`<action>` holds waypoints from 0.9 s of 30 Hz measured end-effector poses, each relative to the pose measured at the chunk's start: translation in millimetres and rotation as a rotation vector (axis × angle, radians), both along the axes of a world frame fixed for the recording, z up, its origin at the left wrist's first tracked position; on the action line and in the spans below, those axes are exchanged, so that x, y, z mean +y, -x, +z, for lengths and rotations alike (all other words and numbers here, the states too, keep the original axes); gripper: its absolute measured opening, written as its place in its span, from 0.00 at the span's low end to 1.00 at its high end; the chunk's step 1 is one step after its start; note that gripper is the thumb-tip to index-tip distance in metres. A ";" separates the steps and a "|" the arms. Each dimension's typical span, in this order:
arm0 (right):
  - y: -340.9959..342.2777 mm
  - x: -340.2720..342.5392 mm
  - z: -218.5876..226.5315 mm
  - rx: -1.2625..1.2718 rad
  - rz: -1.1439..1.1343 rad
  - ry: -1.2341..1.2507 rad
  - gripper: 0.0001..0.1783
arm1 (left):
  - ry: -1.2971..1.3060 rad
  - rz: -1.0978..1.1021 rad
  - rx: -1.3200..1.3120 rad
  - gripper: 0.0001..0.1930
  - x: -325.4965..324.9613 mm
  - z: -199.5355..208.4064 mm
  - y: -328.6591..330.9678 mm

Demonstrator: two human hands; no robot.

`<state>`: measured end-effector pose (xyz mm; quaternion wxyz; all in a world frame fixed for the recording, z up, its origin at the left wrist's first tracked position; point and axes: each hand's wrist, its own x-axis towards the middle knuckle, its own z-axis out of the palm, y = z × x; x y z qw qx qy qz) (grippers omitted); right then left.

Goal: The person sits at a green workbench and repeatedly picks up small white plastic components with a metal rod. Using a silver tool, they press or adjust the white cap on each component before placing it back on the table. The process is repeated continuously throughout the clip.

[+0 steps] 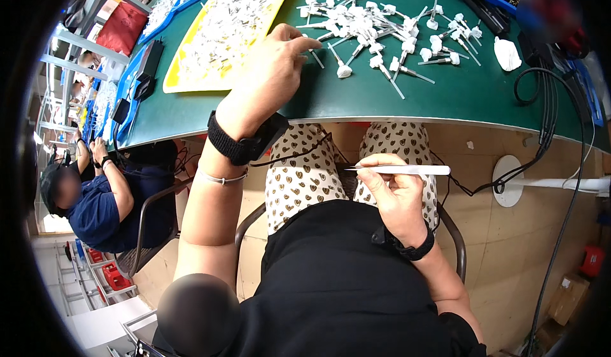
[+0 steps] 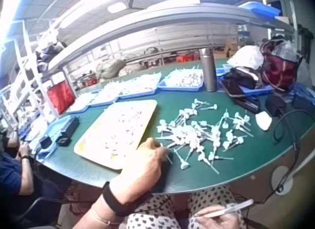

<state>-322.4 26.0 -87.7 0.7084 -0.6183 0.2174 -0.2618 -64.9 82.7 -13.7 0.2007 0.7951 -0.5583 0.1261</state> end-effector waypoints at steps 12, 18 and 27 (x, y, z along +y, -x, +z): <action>-1.3 2.0 1.5 0.008 0.011 0.002 0.06 | -0.057 0.157 0.244 0.11 13.9 4.3 -8.3; -0.2 2.9 -1.6 0.001 0.024 0.000 0.06 | -0.043 0.149 0.207 0.08 19.7 -2.2 -10.0; 0.6 5.0 2.0 0.016 0.031 -0.002 0.06 | 0.060 0.111 0.262 0.06 30.5 -10.0 -9.8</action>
